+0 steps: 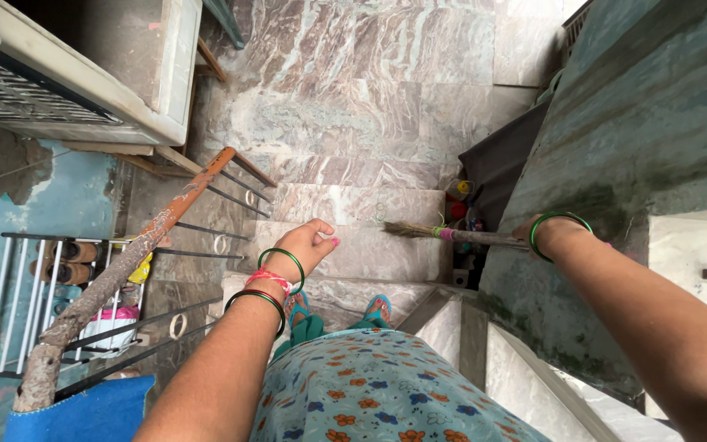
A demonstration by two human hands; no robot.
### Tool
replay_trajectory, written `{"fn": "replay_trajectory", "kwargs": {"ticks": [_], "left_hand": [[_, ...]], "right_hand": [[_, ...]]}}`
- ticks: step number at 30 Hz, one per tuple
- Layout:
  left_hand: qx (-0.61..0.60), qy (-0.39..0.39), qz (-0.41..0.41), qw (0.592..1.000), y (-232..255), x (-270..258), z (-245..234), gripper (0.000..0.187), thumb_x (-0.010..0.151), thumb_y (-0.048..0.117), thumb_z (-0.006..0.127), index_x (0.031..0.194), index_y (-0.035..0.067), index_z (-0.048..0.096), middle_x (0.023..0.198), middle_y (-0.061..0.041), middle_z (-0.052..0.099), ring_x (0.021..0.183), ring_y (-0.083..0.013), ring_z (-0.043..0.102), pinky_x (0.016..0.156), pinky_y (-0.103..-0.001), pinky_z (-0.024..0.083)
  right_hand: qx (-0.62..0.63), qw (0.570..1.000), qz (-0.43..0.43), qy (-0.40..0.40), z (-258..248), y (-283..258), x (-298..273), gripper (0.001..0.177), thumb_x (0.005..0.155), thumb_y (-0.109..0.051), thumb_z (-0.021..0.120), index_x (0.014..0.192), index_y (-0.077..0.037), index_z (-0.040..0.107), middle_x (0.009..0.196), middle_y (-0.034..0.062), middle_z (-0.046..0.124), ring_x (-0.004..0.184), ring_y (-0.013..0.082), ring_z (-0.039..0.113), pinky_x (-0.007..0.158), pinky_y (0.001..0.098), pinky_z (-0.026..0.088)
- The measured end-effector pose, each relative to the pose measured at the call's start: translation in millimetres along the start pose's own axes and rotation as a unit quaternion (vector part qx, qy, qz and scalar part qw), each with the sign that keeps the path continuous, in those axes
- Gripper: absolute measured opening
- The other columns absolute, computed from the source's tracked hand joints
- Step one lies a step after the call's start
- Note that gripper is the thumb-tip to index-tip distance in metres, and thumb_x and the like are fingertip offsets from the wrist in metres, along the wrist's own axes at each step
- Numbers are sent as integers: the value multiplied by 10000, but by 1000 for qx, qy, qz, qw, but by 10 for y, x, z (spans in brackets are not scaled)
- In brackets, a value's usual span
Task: The person sweeps the marble stairs using a long-handled broom, pushing debris down from each step to the landing.
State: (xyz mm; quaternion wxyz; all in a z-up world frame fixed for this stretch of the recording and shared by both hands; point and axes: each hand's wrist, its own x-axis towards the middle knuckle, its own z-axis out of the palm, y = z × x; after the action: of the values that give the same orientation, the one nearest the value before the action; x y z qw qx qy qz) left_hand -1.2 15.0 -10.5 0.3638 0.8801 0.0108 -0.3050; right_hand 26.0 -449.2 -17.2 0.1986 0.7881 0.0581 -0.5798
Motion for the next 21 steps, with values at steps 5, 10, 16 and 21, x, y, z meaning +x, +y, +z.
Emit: {"fn": "replay_trajectory", "kwargs": {"ticks": [5,10,16,21], "left_hand": [[-6,4,-1,1000,-26,13,-22,394,876,392,730,1192,163,687,937,-90,733,870,-254,714,808,-374,553],[-17,10,-7,1000,-27,-33,-30,395,880,398,723,1195,162,687,945,-97,730,874,-260,711,804,-381,552],[-32,24,-22,999,-128,-166,-62,382,875,391,722,1173,153,692,944,-94,744,875,-263,716,808,-383,549],[-21,32,-28,999,-287,-219,-83,380,866,385,729,1164,152,690,934,-103,740,881,-272,722,815,-386,556]], "right_hand": [[-10,999,-30,33,-52,-24,-33,658,905,-213,741,1504,-345,502,1464,38,608,1336,279,597,1108,423,507],[-2,992,-111,54,-123,-233,-17,677,881,-279,776,1488,-371,493,1440,19,615,1313,273,601,1111,426,495],[-15,995,-99,5,-114,-839,-32,565,916,-282,716,1457,-311,555,1393,40,663,1246,286,649,1039,436,536],[-27,998,-62,-6,8,-865,97,508,925,-244,718,1417,-247,593,1394,50,663,1263,268,646,1035,423,542]]}}
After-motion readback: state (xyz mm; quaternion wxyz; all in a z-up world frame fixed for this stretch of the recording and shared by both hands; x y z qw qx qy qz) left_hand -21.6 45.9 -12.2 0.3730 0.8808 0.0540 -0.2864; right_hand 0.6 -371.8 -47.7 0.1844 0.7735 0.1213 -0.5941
